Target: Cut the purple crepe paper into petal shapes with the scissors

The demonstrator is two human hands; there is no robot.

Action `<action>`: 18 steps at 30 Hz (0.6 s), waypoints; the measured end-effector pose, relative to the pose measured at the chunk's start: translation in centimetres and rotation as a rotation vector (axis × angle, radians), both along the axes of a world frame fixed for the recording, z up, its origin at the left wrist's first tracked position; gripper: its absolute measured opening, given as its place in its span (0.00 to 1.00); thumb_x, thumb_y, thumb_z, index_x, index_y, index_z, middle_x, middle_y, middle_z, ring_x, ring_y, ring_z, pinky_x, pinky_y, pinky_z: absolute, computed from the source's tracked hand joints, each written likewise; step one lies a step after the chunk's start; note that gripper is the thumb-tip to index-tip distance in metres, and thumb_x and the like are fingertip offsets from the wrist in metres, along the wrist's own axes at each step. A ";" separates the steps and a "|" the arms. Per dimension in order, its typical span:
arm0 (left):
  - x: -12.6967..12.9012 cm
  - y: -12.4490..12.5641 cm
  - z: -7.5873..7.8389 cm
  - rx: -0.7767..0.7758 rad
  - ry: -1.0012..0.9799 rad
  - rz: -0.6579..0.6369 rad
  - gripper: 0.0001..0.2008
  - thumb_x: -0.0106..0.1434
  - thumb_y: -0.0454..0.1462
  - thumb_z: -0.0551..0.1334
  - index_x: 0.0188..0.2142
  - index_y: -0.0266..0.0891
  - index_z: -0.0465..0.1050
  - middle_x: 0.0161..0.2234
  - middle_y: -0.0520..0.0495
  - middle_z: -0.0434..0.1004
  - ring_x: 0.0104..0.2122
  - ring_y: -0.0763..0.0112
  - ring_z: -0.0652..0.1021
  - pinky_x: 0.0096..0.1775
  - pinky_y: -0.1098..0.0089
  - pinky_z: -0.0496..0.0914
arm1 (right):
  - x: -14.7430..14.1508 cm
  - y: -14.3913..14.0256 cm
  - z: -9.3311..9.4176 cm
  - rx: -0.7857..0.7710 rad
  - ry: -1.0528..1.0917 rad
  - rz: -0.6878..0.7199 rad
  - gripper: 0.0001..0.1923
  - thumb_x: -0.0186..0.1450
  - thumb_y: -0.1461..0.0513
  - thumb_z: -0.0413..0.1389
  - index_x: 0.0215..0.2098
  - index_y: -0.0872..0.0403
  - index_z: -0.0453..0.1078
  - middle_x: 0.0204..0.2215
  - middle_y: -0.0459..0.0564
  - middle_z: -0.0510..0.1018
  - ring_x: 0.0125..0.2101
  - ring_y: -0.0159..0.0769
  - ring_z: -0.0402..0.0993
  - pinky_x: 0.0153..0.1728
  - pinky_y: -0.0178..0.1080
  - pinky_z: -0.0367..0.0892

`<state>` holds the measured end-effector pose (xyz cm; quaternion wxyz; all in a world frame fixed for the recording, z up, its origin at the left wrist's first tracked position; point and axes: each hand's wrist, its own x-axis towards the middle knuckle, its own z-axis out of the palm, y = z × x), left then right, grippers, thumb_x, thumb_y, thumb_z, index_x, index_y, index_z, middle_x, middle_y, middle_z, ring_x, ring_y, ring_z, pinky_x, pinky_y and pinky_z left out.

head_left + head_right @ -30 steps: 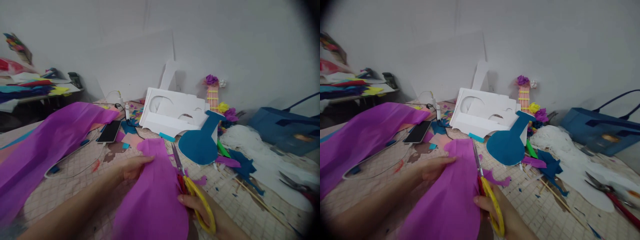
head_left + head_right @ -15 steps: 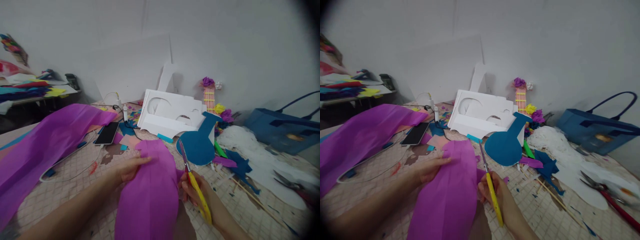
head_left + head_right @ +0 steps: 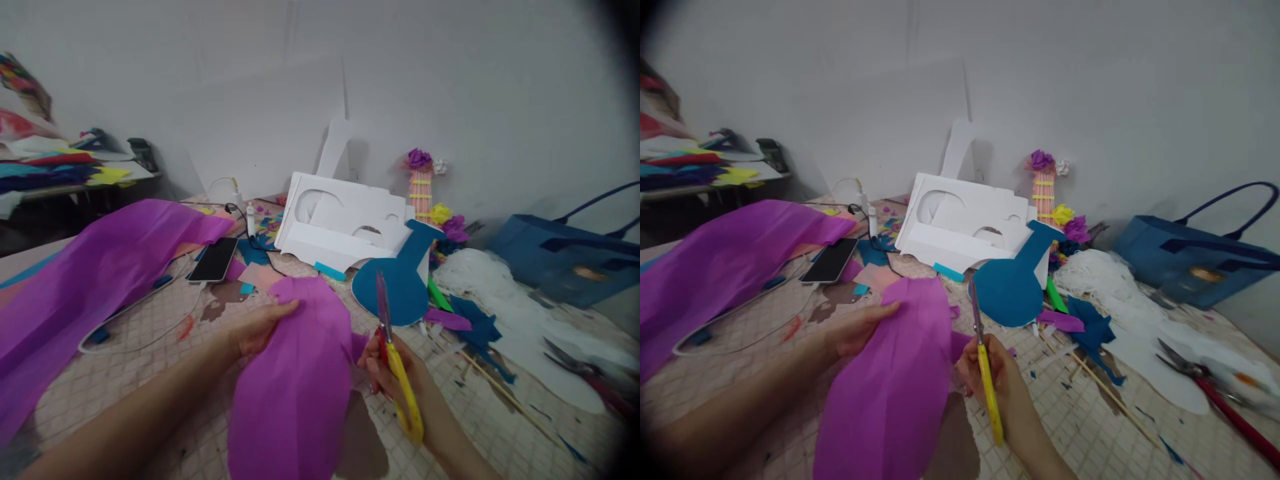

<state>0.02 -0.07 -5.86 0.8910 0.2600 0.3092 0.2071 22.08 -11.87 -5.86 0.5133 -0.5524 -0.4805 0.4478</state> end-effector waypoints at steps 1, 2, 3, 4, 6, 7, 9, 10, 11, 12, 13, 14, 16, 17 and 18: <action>-0.1 0.0 -0.1 0.031 -0.024 -0.005 0.15 0.51 0.38 0.69 0.37 0.30 0.74 0.32 0.43 0.80 0.32 0.66 0.80 0.41 0.67 0.72 | 0.1 -0.1 -0.1 0.005 0.001 0.008 0.17 0.54 0.50 0.62 0.30 0.51 0.63 0.22 0.41 0.69 0.17 0.27 0.62 0.17 0.32 0.60; -0.2 -0.1 -0.1 0.071 -0.045 -0.017 0.17 0.48 0.37 0.71 0.37 0.30 0.75 0.32 0.44 0.80 0.32 0.66 0.79 0.40 0.67 0.72 | 0.3 -0.2 -0.1 0.016 0.006 0.014 0.17 0.54 0.50 0.62 0.32 0.51 0.63 0.23 0.41 0.69 0.17 0.27 0.62 0.17 0.31 0.60; -0.2 -0.1 -0.2 0.117 -0.060 -0.035 0.19 0.45 0.36 0.72 0.37 0.31 0.75 0.32 0.43 0.80 0.32 0.66 0.79 0.40 0.67 0.72 | 0.3 -0.3 -0.1 0.030 0.015 0.024 0.17 0.55 0.50 0.61 0.33 0.51 0.63 0.24 0.42 0.70 0.18 0.27 0.63 0.17 0.31 0.61; -0.3 -0.2 -0.2 0.161 -0.068 -0.054 0.22 0.42 0.35 0.73 0.38 0.31 0.75 0.33 0.43 0.80 0.32 0.65 0.79 0.39 0.66 0.72 | 0.3 -0.4 -0.1 0.046 0.025 0.037 0.17 0.55 0.50 0.61 0.34 0.51 0.63 0.25 0.42 0.71 0.18 0.27 0.64 0.18 0.31 0.61; -0.2 -0.4 -0.2 0.228 -0.058 -0.094 0.25 0.40 0.33 0.74 0.40 0.33 0.75 0.35 0.43 0.80 0.33 0.63 0.79 0.39 0.65 0.72 | 0.3 -0.4 0.0 0.075 0.038 0.076 0.17 0.56 0.49 0.60 0.34 0.51 0.63 0.26 0.43 0.72 0.18 0.27 0.63 0.17 0.31 0.61; -0.1 -0.4 -0.2 0.248 -0.045 -0.112 0.25 0.40 0.32 0.73 0.41 0.33 0.75 0.35 0.42 0.80 0.34 0.63 0.79 0.40 0.65 0.72 | 0.3 -0.4 0.0 0.087 0.040 0.097 0.17 0.57 0.49 0.59 0.33 0.51 0.63 0.26 0.44 0.72 0.17 0.26 0.62 0.16 0.31 0.60; 0.0 -0.4 -0.2 0.271 -0.023 -0.125 0.22 0.42 0.31 0.72 0.40 0.32 0.75 0.37 0.42 0.80 0.35 0.63 0.79 0.40 0.65 0.72 | 0.3 -0.4 -0.1 0.117 0.026 0.141 0.18 0.58 0.46 0.56 0.33 0.51 0.62 0.27 0.44 0.72 0.16 0.26 0.61 0.16 0.32 0.59; 0.0 -0.4 -0.2 0.278 -0.016 -0.123 0.21 0.43 0.31 0.72 0.39 0.32 0.75 0.36 0.42 0.80 0.35 0.64 0.79 0.40 0.66 0.72 | 0.5 -0.5 -0.1 0.133 0.004 0.160 0.18 0.59 0.45 0.55 0.34 0.50 0.62 0.27 0.44 0.71 0.16 0.26 0.61 0.16 0.32 0.59; 0.0 -0.3 -0.2 0.283 -0.009 -0.119 0.20 0.43 0.31 0.71 0.38 0.32 0.76 0.36 0.42 0.80 0.34 0.65 0.79 0.40 0.66 0.72 | 0.7 -0.5 -0.2 0.149 -0.022 0.178 0.18 0.60 0.45 0.53 0.35 0.50 0.62 0.28 0.44 0.71 0.17 0.27 0.61 0.17 0.32 0.59; 0.0 -0.2 -0.2 0.285 -0.003 -0.112 0.19 0.43 0.31 0.71 0.37 0.32 0.76 0.35 0.43 0.80 0.34 0.65 0.79 0.40 0.66 0.73 | 1.0 -0.5 -0.2 0.162 -0.049 0.194 0.19 0.60 0.44 0.52 0.36 0.49 0.62 0.29 0.45 0.70 0.18 0.27 0.62 0.18 0.32 0.60; -0.1 -0.1 -0.3 0.287 0.004 -0.109 0.18 0.43 0.31 0.71 0.37 0.33 0.76 0.34 0.43 0.80 0.33 0.65 0.79 0.39 0.67 0.73 | 1.3 -0.6 -0.1 0.161 -0.075 0.210 0.19 0.60 0.44 0.51 0.37 0.49 0.62 0.30 0.45 0.69 0.19 0.28 0.62 0.19 0.33 0.60; -0.2 0.1 -0.3 0.288 0.011 -0.112 0.17 0.43 0.30 0.71 0.36 0.33 0.76 0.33 0.44 0.80 0.32 0.66 0.79 0.39 0.67 0.73 | 1.6 -0.7 0.0 0.146 -0.095 0.229 0.19 0.60 0.43 0.51 0.37 0.49 0.62 0.29 0.44 0.68 0.20 0.28 0.62 0.20 0.33 0.61; -0.4 0.2 -0.4 0.284 0.017 -0.114 0.17 0.43 0.30 0.70 0.36 0.33 0.76 0.31 0.44 0.80 0.31 0.66 0.79 0.37 0.68 0.73 | 2.2 -1.0 0.2 0.065 -0.137 0.259 0.21 0.59 0.42 0.51 0.37 0.49 0.63 0.26 0.43 0.66 0.19 0.29 0.61 0.20 0.34 0.61; -0.5 0.3 -0.5 0.279 0.016 -0.115 0.17 0.43 0.30 0.70 0.36 0.33 0.76 0.31 0.44 0.80 0.31 0.66 0.79 0.37 0.68 0.74 | 2.5 -1.2 0.3 0.019 -0.165 0.273 0.23 0.58 0.40 0.51 0.36 0.49 0.63 0.24 0.42 0.64 0.18 0.28 0.59 0.18 0.33 0.59; -0.6 0.3 -0.5 0.273 0.014 -0.116 0.18 0.43 0.30 0.70 0.36 0.33 0.76 0.31 0.44 0.81 0.31 0.66 0.79 0.37 0.68 0.74 | 2.6 -1.4 0.3 -0.022 -0.193 0.282 0.24 0.56 0.39 0.51 0.34 0.49 0.64 0.22 0.41 0.63 0.17 0.28 0.56 0.17 0.33 0.57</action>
